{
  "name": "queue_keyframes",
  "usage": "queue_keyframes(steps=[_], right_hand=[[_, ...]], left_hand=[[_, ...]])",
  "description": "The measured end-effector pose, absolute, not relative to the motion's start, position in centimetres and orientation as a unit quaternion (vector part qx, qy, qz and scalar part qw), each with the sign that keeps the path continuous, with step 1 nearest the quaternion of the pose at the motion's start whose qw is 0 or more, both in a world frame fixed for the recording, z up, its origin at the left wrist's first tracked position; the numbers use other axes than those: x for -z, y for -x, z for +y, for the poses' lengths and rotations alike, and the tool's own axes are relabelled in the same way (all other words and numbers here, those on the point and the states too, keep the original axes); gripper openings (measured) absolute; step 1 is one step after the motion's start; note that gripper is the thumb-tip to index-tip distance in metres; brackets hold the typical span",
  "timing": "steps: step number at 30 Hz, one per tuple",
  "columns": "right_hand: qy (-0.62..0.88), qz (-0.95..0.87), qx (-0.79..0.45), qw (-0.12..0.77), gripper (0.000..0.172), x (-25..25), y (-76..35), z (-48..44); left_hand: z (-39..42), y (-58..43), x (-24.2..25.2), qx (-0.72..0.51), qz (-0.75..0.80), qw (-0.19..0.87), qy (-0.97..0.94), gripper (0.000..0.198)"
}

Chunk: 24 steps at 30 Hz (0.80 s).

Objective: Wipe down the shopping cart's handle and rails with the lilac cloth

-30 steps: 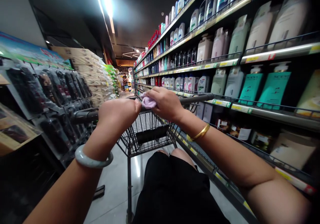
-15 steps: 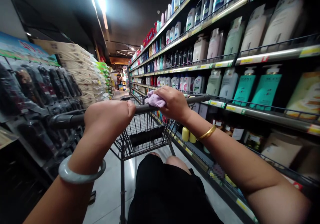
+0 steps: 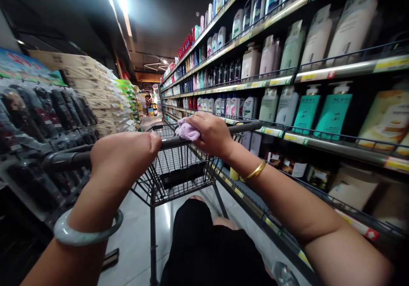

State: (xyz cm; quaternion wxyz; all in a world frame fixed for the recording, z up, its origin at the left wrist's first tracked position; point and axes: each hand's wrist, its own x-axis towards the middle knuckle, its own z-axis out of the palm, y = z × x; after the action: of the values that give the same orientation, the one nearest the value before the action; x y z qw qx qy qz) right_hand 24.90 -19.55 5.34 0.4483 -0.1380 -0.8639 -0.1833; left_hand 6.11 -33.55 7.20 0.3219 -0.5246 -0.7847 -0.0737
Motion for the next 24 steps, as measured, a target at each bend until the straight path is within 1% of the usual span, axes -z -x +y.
queue_keyframes(steps=[3,6,9,12,15,19,21,24], right_hand=[[0.162,-0.868,0.173,0.437,0.03,-6.0,-24.8,-19.7],[0.225,-0.87,0.129,0.419,0.024,-6.8,-23.9,-20.1],[0.268,-0.861,0.105,0.419,0.023,-7.0,-22.0,-21.4],[0.208,-0.856,0.157,0.446,0.025,-6.2,-20.0,-23.0],[0.15,-0.861,0.193,0.447,0.03,-5.4,-19.6,-23.5],[0.143,-0.877,0.172,0.425,0.028,-6.0,-21.1,-22.5],[0.183,-0.876,0.144,0.423,0.024,-6.6,-21.6,-22.1],[0.254,-0.854,0.123,0.437,0.022,-6.5,-21.2,-22.4]], left_hand=[[-33.5,-6.1,-7.4,0.058,-0.794,0.311,0.519,0.07],[-33.4,-6.2,-7.5,0.051,-0.799,0.31,0.512,0.069],[-33.4,-6.0,-7.4,0.053,-0.801,0.316,0.507,0.067],[-33.2,-5.8,-7.2,0.045,-0.801,0.318,0.506,0.06],[-33.0,-5.7,-7.0,0.026,-0.797,0.338,0.5,0.055],[-32.9,-5.9,-7.0,0.041,-0.8,0.342,0.491,0.065],[-33.0,-6.0,-7.1,0.057,-0.806,0.324,0.493,0.07],[-33.2,-5.9,-7.2,0.067,-0.8,0.32,0.502,0.07]])
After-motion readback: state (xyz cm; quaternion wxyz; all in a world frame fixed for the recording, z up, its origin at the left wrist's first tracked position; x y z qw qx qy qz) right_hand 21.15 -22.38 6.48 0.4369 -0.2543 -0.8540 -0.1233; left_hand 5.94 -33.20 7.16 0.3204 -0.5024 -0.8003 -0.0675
